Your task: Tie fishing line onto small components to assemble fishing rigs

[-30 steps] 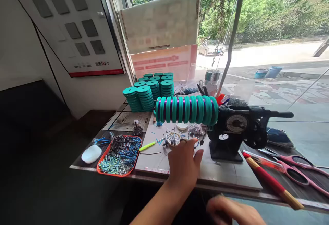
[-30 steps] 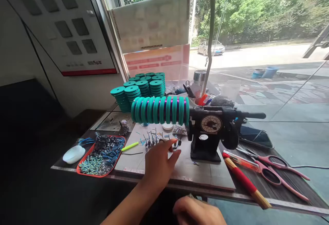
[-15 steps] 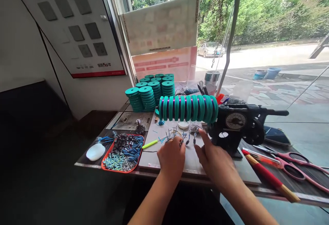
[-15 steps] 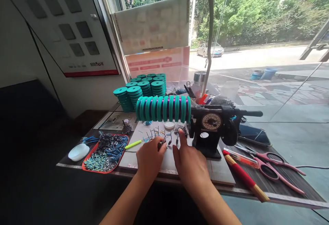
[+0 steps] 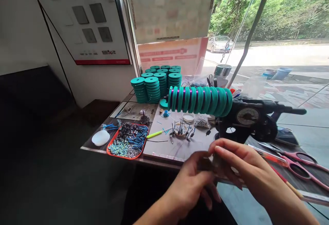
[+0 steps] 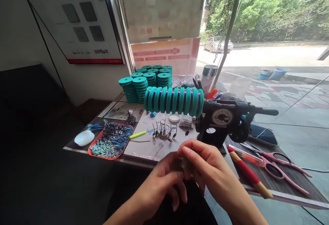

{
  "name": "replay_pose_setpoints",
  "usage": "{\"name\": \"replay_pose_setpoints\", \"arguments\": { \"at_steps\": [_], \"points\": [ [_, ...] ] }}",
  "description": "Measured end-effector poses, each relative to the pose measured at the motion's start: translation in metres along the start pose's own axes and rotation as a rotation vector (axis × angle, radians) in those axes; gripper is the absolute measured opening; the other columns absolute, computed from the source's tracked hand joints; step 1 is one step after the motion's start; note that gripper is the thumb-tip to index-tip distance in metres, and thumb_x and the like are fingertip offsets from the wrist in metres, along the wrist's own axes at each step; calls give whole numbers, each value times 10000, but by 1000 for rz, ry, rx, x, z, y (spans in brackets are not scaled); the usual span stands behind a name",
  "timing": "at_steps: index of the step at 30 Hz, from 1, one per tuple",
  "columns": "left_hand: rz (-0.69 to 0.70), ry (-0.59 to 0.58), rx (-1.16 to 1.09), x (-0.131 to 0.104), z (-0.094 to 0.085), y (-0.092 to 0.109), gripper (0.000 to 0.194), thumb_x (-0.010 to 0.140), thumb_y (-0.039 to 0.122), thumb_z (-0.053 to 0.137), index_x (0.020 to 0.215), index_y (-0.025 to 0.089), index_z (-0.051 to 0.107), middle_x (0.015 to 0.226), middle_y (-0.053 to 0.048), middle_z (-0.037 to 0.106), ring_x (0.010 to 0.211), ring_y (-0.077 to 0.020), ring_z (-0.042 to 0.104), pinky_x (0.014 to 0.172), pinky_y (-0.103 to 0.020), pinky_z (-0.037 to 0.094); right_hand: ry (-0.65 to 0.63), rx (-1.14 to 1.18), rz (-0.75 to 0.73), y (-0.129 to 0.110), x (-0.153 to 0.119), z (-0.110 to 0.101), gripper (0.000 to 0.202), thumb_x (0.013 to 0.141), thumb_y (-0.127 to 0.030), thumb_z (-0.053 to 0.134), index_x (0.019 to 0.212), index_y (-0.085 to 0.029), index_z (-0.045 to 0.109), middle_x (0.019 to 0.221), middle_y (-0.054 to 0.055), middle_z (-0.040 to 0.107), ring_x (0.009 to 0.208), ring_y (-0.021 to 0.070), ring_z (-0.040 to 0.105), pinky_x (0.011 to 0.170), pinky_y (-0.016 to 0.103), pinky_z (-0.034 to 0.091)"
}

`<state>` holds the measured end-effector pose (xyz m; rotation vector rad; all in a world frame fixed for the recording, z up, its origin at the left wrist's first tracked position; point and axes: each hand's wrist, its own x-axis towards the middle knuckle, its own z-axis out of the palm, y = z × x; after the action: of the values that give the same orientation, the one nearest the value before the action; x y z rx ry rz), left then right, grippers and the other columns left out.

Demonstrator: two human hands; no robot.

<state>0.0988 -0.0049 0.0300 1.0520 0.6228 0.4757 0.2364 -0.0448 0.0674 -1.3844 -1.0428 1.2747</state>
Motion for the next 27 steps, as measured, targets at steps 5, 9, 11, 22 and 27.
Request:
{"name": "replay_pose_setpoints", "arguments": {
  "at_steps": [5,9,11,22,27],
  "points": [
    [-71,-75,-327,-21,-12,-46,427,588,459,775,795,129,601,506,18,572,403,-85,535,423,-179,425,-74,94,101,-2,-2,1,407,716,-576,614,815,-183,568,443,-41,522,335,41,249,407,220,100],
    [-152,69,-230,-38,-29,-60,514,597,630,694,658,134,577,397,41,496,301,-30,340,327,-159,188,-13,43,84,6,-3,6,469,697,-610,620,868,-175,584,463,-39,526,349,38,241,416,215,109],
    [-180,178,-167,-50,-37,-65,547,635,685,617,636,142,552,378,57,445,322,-30,308,353,-169,153,39,12,45,13,-2,6,467,708,-615,617,866,-176,589,485,-34,527,368,46,274,416,212,138],
    [320,404,487,-57,-32,-17,300,747,262,657,1043,216,667,755,-13,546,597,-129,459,593,-243,367,18,-10,115,16,-9,6,550,622,-684,641,911,-216,626,429,-10,518,341,84,314,370,217,177],
    [160,93,268,-17,-10,-5,264,722,399,652,827,158,675,671,-6,548,480,-100,446,478,-232,358,89,78,167,7,-21,-1,499,576,-684,679,753,-217,670,419,0,504,387,112,430,390,222,326]
  ]
}}
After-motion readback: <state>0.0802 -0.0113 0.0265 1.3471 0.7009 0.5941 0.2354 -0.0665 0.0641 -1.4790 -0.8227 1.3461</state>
